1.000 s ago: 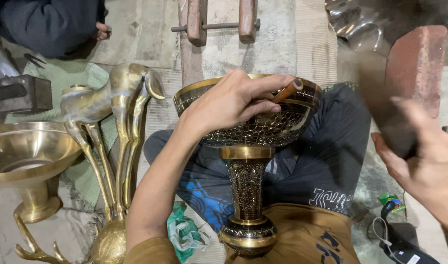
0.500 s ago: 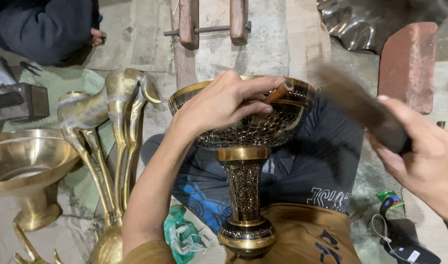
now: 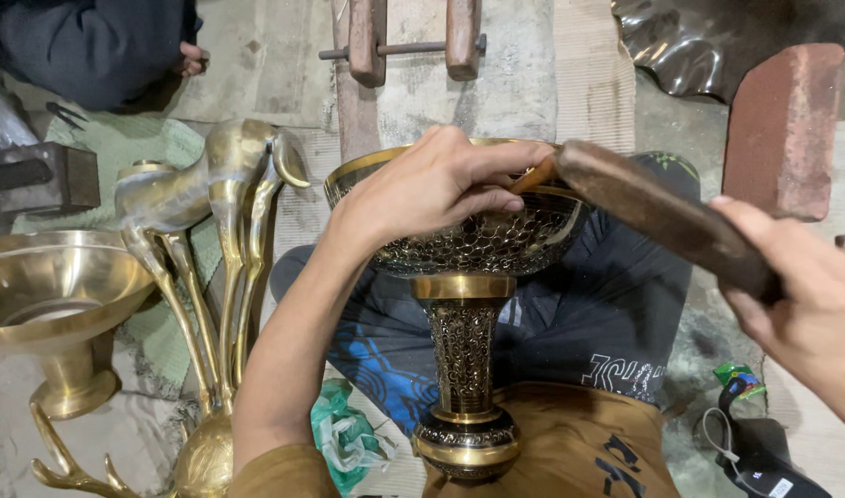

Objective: The person sits on the workshop floor with an ornate brass pedestal bowl held between their legs. They hold a small punch against the bowl's rim and inner surface and strike it repeatedly with a wooden mallet, repositioning the punch around the rim to work the metal surface.

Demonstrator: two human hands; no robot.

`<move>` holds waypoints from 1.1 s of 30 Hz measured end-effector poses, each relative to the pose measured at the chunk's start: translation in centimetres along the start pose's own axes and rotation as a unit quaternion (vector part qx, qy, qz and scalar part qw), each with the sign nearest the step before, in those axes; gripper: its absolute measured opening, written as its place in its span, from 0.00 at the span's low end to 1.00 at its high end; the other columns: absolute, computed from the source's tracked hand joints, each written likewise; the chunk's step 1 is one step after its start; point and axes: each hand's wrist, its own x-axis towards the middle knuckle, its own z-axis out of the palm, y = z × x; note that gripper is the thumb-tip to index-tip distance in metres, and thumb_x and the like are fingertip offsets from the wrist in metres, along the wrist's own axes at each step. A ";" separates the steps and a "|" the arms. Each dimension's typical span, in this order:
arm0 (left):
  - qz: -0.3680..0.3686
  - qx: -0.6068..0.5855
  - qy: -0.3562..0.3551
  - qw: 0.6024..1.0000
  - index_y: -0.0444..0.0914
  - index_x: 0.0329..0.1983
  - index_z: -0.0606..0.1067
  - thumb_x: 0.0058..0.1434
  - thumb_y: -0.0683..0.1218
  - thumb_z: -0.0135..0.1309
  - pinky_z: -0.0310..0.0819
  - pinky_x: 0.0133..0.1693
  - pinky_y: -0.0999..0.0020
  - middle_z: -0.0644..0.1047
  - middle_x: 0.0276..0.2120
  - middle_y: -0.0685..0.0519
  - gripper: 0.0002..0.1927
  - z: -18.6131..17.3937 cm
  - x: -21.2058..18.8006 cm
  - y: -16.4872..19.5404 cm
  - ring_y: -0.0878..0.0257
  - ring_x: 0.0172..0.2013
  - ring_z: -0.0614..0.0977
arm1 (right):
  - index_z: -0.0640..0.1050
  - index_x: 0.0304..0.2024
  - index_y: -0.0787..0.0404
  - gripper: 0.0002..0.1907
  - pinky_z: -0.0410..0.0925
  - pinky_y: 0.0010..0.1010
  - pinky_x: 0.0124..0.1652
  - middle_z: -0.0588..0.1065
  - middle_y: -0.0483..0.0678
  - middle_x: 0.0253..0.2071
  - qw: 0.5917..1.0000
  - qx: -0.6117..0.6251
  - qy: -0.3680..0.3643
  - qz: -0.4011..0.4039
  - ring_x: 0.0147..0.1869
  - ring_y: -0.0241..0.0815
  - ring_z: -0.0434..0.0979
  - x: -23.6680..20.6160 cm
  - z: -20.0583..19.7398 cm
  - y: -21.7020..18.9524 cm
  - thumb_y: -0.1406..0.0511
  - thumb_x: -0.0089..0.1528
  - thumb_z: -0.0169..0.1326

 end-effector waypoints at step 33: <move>0.016 0.011 0.011 1.000 0.39 0.64 0.74 0.66 0.45 0.64 0.72 0.29 0.60 0.81 0.28 0.43 0.24 0.4 0.4 -0.6 0.50 0.21 0.78 | 0.74 0.64 0.55 0.29 0.73 0.34 0.37 0.79 0.54 0.39 0.993 -0.075 -0.018 0.094 0.37 0.48 0.81 0.4 -0.3 -2.2 0.68 0.59 0.63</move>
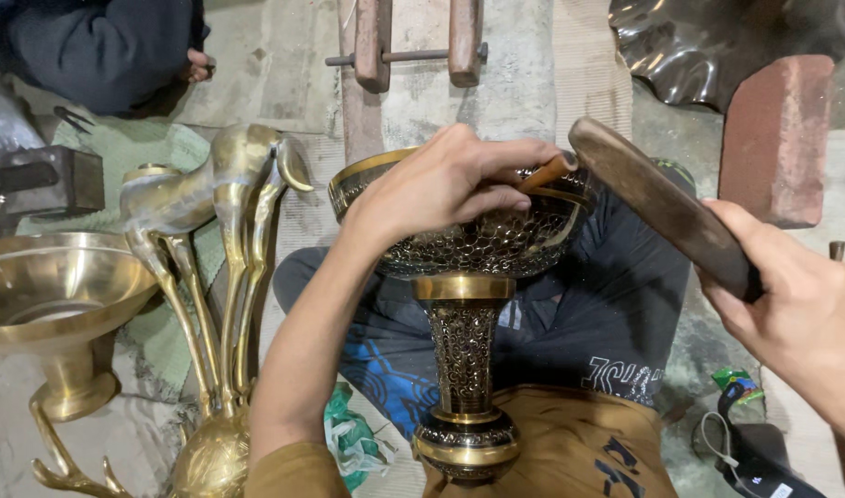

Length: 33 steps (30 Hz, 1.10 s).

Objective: The person sits on the workshop floor with an ornate brass pedestal bowl held between their legs. They hold a small punch against the bowl's rim and inner surface and strike it repeatedly with a wooden mallet, repositioning the punch around the rim to work the metal surface.

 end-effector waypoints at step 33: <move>-0.021 -0.050 0.168 0.984 0.38 0.68 0.69 0.67 0.41 0.62 0.78 0.32 0.68 0.85 0.36 0.47 0.27 2.4 -4.3 0.1 0.59 0.27 0.86 | 0.69 0.69 0.61 0.41 0.72 0.38 0.41 0.76 0.56 0.40 0.990 0.002 -0.057 -0.132 0.40 0.50 0.81 4.4 -2.4 1.3 0.78 0.53 0.63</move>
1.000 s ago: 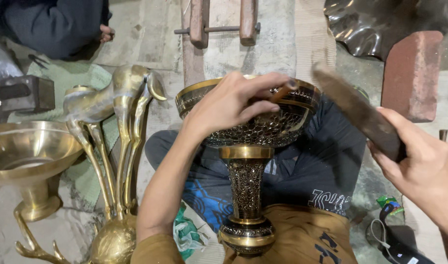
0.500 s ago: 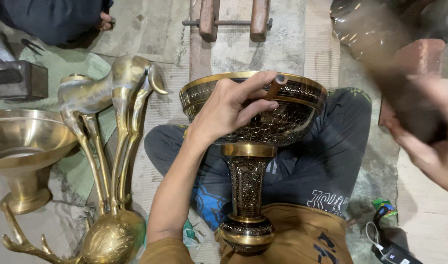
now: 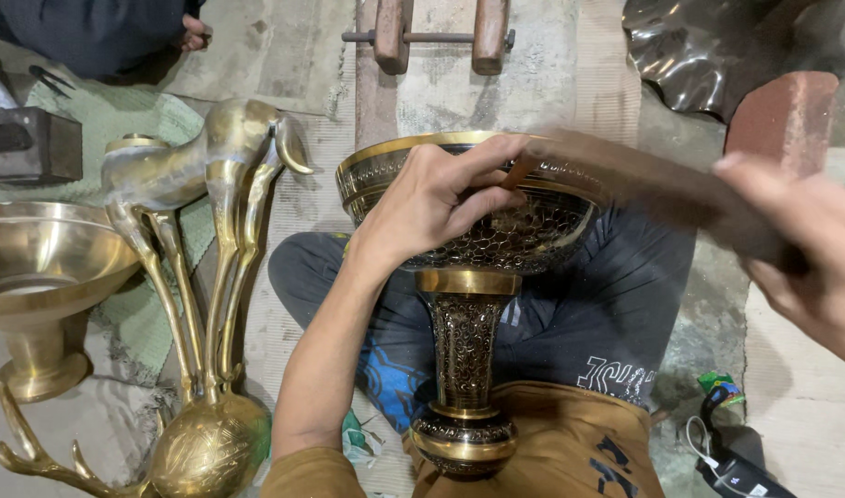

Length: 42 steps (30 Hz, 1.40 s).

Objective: The person sits on the workshop floor with an ornate brass pedestal bowl held between their legs. They hold a small punch against the bowl's rim and inner surface and strike it repeatedly with a wooden mallet, repositioning the punch around the rim to work the metal surface.

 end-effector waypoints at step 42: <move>0.025 -0.001 -0.014 1.000 0.41 0.69 0.70 0.68 0.44 0.64 0.69 0.27 0.69 0.81 0.28 0.50 0.27 -0.1 0.6 -1.1 0.64 0.21 0.79 | 0.73 0.67 0.61 0.40 0.70 0.37 0.37 0.74 0.55 0.33 0.999 0.004 0.000 0.036 0.34 0.48 0.77 0.8 0.4 -0.4 0.80 0.51 0.63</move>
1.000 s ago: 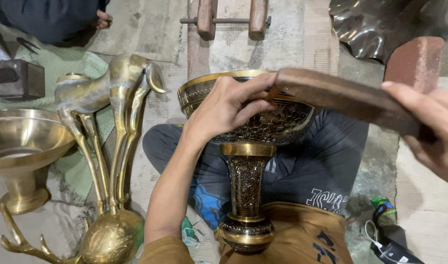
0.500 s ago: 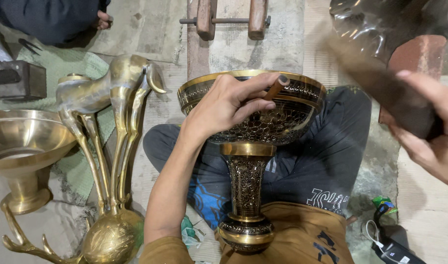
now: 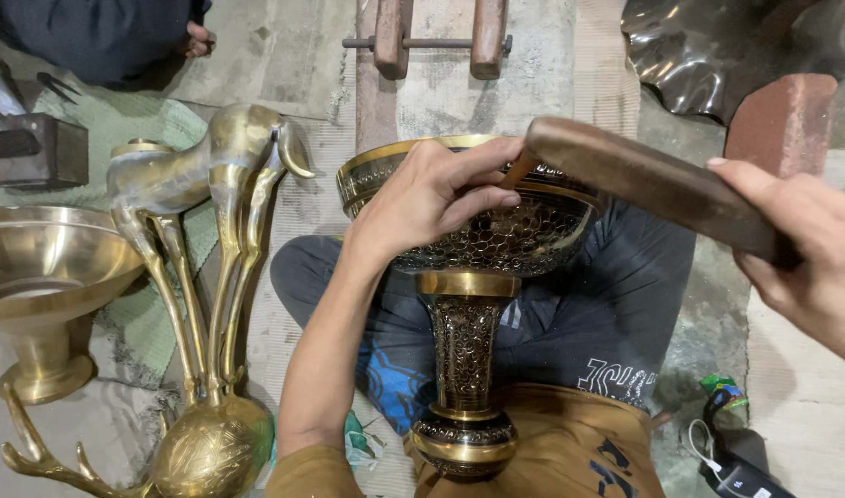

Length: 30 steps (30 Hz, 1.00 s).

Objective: The person sits on the workshop floor with an ornate brass pedestal bowl held between their legs. They hold a small punch against the bowl's rim and inner surface and strike it repeatedly with a wooden mallet, repositioning the punch around the rim to work the metal surface.

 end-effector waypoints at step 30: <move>-0.066 -0.024 0.220 0.973 0.37 0.61 0.70 0.66 0.37 0.66 0.82 0.38 0.74 0.83 0.36 0.52 0.23 4.3 -4.3 2.0 0.67 0.35 0.87 | 0.74 0.66 0.52 0.41 0.71 0.37 0.35 0.74 0.51 0.30 0.987 -0.152 -0.015 -0.055 0.31 0.48 0.77 1.8 -1.2 -1.1 0.71 0.49 0.68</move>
